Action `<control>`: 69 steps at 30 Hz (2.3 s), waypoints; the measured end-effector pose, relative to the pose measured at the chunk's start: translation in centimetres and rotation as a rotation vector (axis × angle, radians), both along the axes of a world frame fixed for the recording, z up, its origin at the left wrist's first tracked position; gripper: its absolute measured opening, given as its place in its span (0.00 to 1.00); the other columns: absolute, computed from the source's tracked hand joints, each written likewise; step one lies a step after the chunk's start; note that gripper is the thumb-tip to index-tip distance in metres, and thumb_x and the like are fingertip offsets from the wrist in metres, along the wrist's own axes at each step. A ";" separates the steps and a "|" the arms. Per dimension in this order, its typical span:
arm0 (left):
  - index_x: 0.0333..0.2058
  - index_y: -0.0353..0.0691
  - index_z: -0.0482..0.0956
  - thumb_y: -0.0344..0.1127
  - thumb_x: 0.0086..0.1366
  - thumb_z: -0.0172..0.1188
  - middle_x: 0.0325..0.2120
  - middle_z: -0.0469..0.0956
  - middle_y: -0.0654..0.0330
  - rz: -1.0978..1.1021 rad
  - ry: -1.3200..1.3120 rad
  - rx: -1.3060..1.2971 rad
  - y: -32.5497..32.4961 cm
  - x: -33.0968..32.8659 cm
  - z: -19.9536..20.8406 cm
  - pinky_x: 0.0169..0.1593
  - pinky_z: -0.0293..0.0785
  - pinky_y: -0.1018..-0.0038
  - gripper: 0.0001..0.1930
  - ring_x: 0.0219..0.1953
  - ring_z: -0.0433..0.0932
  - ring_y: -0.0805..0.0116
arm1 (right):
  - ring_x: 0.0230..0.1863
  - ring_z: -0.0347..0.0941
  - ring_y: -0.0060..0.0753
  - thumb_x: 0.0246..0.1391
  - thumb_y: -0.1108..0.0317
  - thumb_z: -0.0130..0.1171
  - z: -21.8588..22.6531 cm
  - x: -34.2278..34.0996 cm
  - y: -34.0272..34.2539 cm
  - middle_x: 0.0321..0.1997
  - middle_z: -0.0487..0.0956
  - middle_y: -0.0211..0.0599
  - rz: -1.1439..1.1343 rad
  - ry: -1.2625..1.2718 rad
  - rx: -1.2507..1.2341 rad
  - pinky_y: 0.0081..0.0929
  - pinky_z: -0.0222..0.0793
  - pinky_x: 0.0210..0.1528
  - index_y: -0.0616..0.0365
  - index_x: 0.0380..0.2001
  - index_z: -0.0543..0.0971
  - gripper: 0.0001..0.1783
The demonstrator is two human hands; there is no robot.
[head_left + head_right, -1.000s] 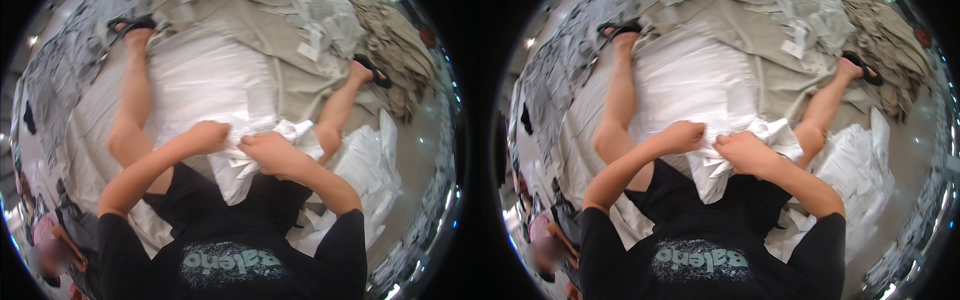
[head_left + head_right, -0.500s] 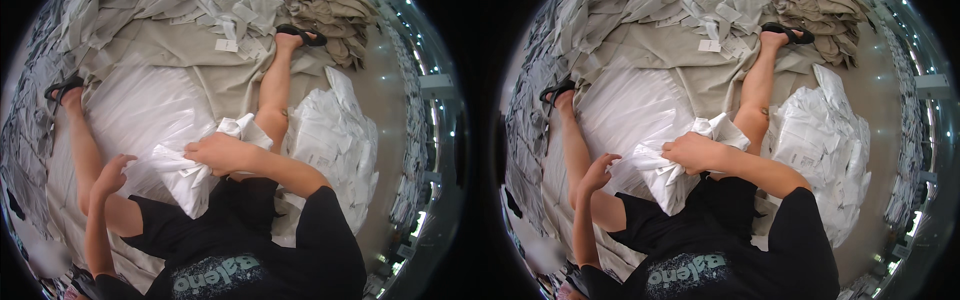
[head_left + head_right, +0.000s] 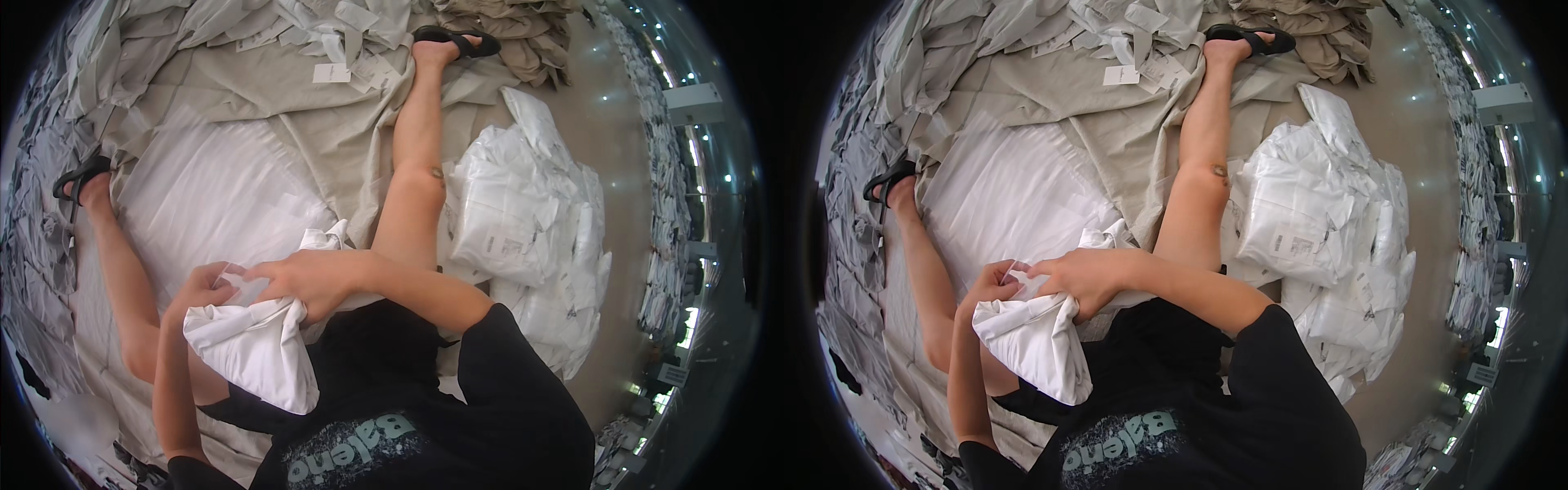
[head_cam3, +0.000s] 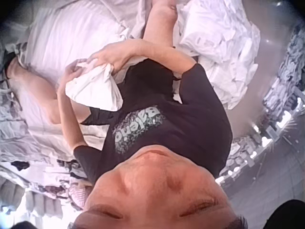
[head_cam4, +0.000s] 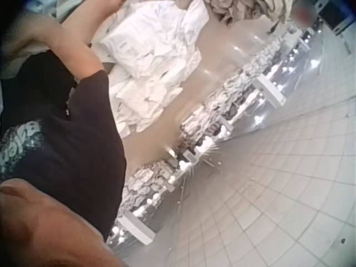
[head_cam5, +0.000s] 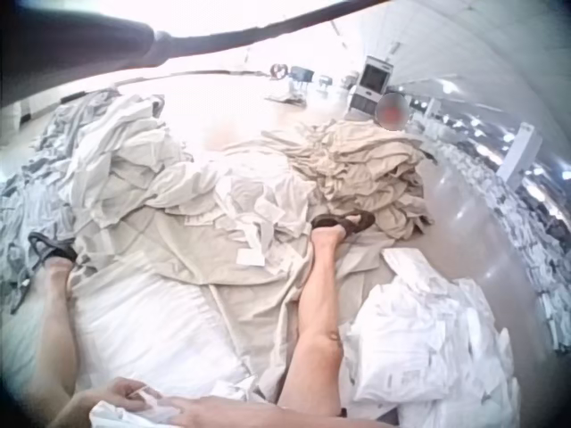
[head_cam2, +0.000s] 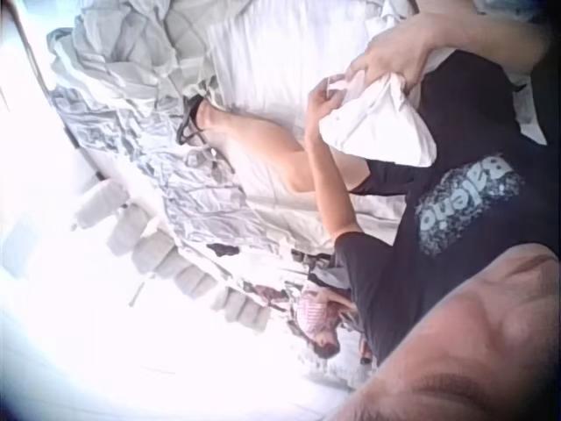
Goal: The person sits on the floor and repeatedly folds white shirts, smoothing them out before placing them into clear plastic bags. The person handles the shirts one at a time, folding them neatly and stacking the packaged items to the side.
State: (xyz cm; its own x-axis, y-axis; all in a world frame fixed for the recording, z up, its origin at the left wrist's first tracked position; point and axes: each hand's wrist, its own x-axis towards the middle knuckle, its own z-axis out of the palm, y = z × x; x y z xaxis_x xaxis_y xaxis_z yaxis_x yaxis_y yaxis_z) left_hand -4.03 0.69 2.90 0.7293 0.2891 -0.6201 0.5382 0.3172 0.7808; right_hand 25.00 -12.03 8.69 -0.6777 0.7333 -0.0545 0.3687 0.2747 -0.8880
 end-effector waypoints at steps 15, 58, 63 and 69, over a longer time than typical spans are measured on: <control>0.59 0.29 0.84 0.37 0.84 0.56 0.20 0.65 0.78 0.789 -0.270 0.499 -1.5 -5.5 -1.5 0.24 0.49 0.82 0.18 0.20 0.57 0.89 | 0.57 0.84 0.50 0.45 0.59 0.79 -3.1 0.5 1.3 0.54 0.87 0.52 -0.312 0.317 -0.365 0.40 0.77 0.62 0.59 0.59 0.82 0.36; 0.53 0.35 0.80 0.22 0.71 0.60 0.40 0.79 0.52 0.455 0.075 1.754 1.7 1.0 1.1 0.50 0.77 0.57 0.13 0.44 0.81 0.49 | 0.47 0.86 0.33 0.58 0.53 0.74 -6.8 -6.2 3.5 0.47 0.90 0.45 -0.894 0.695 -0.634 0.33 0.80 0.52 0.70 0.53 0.86 0.31; 0.49 0.32 0.76 0.19 0.72 0.58 0.38 0.79 0.46 0.354 0.078 1.451 -0.4 0.1 1.6 0.46 0.78 0.59 0.09 0.40 0.81 0.44 | 0.47 0.86 0.35 0.60 0.56 0.74 -9.1 -6.1 4.3 0.48 0.89 0.41 -0.991 0.842 -0.655 0.34 0.81 0.52 0.70 0.55 0.84 0.29; 0.48 0.32 0.74 0.13 0.65 0.54 0.37 0.76 0.45 0.246 0.021 1.473 -3.3 0.2 1.0 0.45 0.76 0.55 0.15 0.37 0.78 0.41 | 0.47 0.85 0.36 0.63 0.54 0.71 -7.3 -6.6 4.1 0.46 0.88 0.49 -1.179 0.409 -0.235 0.35 0.79 0.53 0.66 0.54 0.83 0.27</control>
